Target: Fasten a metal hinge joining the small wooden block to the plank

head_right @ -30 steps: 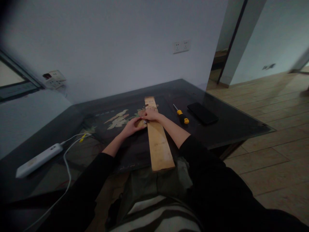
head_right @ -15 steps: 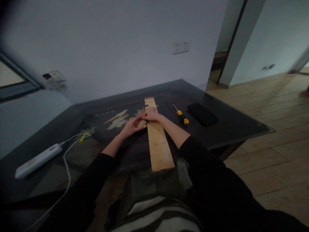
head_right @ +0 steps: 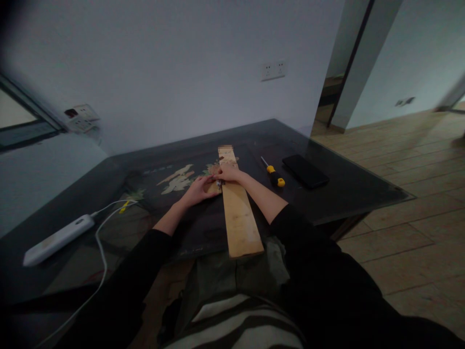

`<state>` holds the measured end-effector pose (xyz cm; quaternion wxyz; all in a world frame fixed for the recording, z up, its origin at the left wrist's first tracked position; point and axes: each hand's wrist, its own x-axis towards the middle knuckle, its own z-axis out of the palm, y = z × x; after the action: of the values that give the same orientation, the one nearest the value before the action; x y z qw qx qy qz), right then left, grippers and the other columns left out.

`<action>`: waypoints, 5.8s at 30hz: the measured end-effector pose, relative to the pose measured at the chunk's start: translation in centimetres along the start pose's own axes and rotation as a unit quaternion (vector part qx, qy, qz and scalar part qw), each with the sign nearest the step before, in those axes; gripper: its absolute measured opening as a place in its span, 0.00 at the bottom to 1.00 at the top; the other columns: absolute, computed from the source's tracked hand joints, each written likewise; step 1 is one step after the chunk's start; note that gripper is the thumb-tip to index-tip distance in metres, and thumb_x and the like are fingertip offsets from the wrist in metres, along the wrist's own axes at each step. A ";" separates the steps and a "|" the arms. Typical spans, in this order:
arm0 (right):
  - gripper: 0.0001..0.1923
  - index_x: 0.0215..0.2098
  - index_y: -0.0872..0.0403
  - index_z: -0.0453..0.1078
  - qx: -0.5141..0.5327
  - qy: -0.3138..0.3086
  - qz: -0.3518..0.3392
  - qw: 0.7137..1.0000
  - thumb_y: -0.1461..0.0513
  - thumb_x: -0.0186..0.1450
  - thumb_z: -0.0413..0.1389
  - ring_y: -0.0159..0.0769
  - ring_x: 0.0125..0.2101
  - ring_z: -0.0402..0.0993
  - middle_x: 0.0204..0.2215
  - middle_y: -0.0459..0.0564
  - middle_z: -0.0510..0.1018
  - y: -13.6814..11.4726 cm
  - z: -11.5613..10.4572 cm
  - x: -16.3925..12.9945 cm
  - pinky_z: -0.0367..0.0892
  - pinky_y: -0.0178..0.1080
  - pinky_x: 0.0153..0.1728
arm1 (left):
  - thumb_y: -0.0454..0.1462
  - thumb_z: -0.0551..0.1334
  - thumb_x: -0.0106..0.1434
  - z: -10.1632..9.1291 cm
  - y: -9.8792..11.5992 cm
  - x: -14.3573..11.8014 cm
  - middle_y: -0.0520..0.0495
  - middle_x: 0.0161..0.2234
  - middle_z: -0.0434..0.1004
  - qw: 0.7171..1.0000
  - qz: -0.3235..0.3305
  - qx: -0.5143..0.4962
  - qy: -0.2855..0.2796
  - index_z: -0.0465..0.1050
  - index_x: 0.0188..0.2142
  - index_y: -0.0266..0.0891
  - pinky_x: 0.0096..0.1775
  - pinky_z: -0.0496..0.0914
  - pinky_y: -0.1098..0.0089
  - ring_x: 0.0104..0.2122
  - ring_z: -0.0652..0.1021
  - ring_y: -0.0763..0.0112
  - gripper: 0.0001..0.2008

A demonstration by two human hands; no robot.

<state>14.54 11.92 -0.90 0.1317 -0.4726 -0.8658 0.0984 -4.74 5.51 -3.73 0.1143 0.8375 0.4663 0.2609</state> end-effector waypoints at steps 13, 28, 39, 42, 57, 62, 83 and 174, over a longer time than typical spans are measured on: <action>0.18 0.33 0.58 0.81 0.015 0.002 -0.014 1.000 0.52 0.68 0.56 0.32 0.30 0.71 0.27 0.51 0.80 -0.1 -0.2 0.0 0.53 0.33 0.28 | 0.48 0.71 0.53 0.2 -1.2 0.2 0.36 0.54 0.75 0.999 0.032 -0.022 -0.016 0.66 0.61 0.39 0.54 0.68 0.52 0.52 0.75 0.50 0.38; 0.19 0.32 0.57 0.80 0.024 -0.003 -0.010 1.000 0.52 0.68 0.55 0.31 0.29 0.70 0.26 0.50 0.79 0.0 -0.1 0.0 0.53 0.33 0.27 | 0.47 0.72 0.52 -0.8 -1.5 -0.1 0.38 0.52 0.77 0.997 0.028 -0.048 -0.051 0.66 0.61 0.40 0.55 0.68 0.53 0.52 0.77 0.52 0.38; 0.20 0.31 0.57 0.80 0.022 0.010 -0.013 1.000 0.51 0.68 0.56 0.31 0.29 0.69 0.26 0.50 0.79 0.1 0.0 0.1 0.52 0.33 0.27 | 0.48 0.72 0.51 -1.1 -1.0 -0.2 0.38 0.53 0.76 0.993 0.008 -0.088 -0.076 0.63 0.64 0.41 0.57 0.67 0.53 0.53 0.76 0.52 0.43; 0.19 0.31 0.56 0.80 0.015 0.011 -0.003 1.000 0.51 0.68 0.55 0.32 0.29 0.69 0.26 0.49 0.79 -0.2 -0.2 -0.2 0.52 0.34 0.27 | 0.47 0.72 0.51 -1.2 -0.9 -0.2 0.38 0.54 0.76 0.992 0.004 -0.097 -0.077 0.61 0.65 0.41 0.57 0.67 0.52 0.54 0.76 0.52 0.44; 0.20 0.33 0.54 0.80 -0.013 0.013 0.005 1.000 0.47 0.65 0.57 0.34 0.32 0.71 0.28 0.49 0.79 -0.6 -0.1 -0.6 0.53 0.34 0.29 | 0.44 0.73 0.52 -0.4 -0.3 -0.3 0.36 0.56 0.73 0.991 0.012 -0.132 -0.034 0.58 0.66 0.39 0.58 0.66 0.53 0.56 0.74 0.52 0.45; 0.18 0.36 0.53 0.81 -0.032 0.018 0.003 0.999 0.49 0.66 0.57 0.36 0.36 0.73 0.33 0.51 0.81 -0.5 0.0 -0.4 0.56 0.34 0.32 | 0.43 0.69 0.57 -0.5 0.4 0.2 0.37 0.50 0.74 0.993 0.016 -0.076 0.090 0.68 0.53 0.37 0.54 0.68 0.57 0.51 0.75 0.57 0.26; 0.11 0.35 0.51 0.81 -0.003 0.025 0.013 1.000 0.56 0.62 0.58 0.40 0.40 0.74 0.35 0.50 0.82 -0.3 0.3 -0.3 0.60 0.34 0.34 | 0.37 0.64 0.62 0.8 2.1 0.9 0.45 0.37 0.78 0.995 0.048 -0.030 0.080 0.74 0.33 0.41 0.49 0.70 0.59 0.43 0.76 0.60 0.02; 0.10 0.45 0.55 0.68 0.038 0.085 0.167 0.982 0.61 0.65 0.54 0.48 0.48 0.74 0.49 0.60 0.73 1.7 -1.3 -4.1 0.68 0.43 0.46 | 0.37 0.59 0.65 3.6 2.4 4.4 0.46 0.35 0.79 0.969 -0.208 -0.109 0.073 0.68 0.32 0.41 0.43 0.68 0.67 0.38 0.78 0.64 0.05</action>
<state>18.39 9.43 -0.72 0.2045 -0.6117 -0.7561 0.1108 0.85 8.08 -4.22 0.2222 0.6831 0.6065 0.3409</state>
